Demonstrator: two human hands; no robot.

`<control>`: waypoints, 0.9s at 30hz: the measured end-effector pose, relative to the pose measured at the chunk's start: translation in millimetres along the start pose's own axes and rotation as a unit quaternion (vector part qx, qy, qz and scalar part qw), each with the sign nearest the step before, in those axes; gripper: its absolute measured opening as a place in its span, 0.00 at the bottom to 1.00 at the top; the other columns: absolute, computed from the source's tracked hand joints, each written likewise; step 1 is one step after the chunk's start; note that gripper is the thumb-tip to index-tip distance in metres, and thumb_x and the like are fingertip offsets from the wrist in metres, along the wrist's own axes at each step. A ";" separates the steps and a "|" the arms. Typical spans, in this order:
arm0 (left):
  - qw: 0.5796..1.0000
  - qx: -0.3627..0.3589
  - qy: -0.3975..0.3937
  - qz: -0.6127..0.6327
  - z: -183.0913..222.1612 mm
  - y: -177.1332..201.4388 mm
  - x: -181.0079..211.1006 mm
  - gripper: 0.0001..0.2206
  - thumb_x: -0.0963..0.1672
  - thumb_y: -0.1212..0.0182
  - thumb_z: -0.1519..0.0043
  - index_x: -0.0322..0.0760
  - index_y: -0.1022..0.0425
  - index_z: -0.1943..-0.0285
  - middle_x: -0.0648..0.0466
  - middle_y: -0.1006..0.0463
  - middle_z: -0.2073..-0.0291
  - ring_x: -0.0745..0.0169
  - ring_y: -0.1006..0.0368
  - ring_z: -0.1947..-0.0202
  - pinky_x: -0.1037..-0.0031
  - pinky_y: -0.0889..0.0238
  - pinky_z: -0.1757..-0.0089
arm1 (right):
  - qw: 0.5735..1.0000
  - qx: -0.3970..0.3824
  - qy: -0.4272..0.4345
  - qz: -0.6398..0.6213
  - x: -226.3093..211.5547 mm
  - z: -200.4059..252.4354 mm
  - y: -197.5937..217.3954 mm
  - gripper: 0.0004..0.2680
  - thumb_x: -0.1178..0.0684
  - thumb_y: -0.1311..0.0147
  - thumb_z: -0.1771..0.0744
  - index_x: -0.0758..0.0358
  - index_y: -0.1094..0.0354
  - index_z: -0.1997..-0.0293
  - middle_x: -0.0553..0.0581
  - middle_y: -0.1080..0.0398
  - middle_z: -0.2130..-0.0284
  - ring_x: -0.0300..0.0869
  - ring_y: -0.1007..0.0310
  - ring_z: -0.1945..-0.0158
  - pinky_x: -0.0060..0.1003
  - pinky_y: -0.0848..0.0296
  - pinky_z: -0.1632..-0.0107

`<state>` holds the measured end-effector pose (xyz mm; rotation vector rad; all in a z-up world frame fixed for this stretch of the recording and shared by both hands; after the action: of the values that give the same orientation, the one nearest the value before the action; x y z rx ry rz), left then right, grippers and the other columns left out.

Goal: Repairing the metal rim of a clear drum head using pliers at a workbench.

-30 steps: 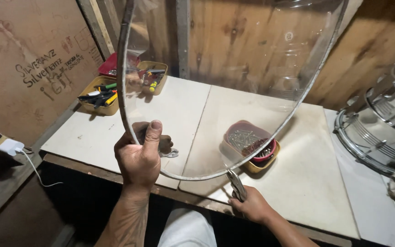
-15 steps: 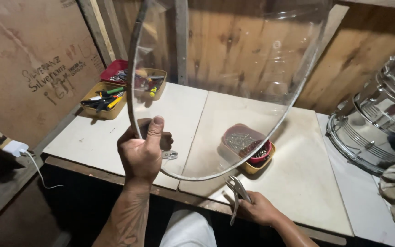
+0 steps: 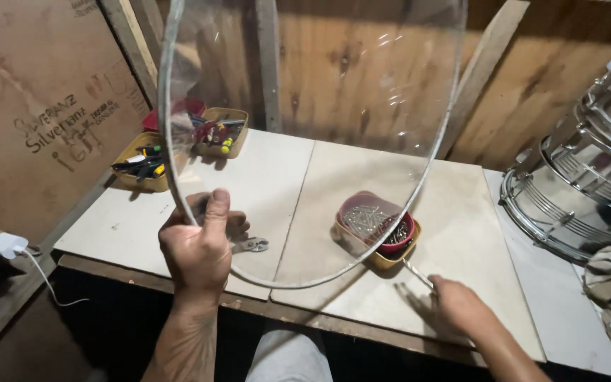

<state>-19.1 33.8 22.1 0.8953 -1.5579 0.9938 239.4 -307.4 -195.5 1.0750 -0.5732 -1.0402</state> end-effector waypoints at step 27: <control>0.998 0.035 -0.047 -0.022 19.6 -18.0 2.6 0.07 0.39 0.37 0.36 0.27 0.29 0.62 0.36 0.22 0.75 0.48 0.22 0.77 0.54 0.18 0.72 | 0.886 0.402 -0.133 -0.191 126.1 -32.3 -97.5 0.13 0.43 0.50 0.32 0.60 0.23 0.54 0.56 0.23 0.51 0.52 0.28 0.44 0.46 0.30 0.39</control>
<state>-10.3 8.7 25.0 1.0351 -1.5831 0.9918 280.9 -416.4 -308.9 1.8409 -1.1027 -1.3456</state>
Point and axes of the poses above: each hand's wrist, its own z-axis away from the middle knuckle, its own y-axis out of the back of the hand, x = y × z, the point moved 3 cm from there along -z, towards the middle knuckle
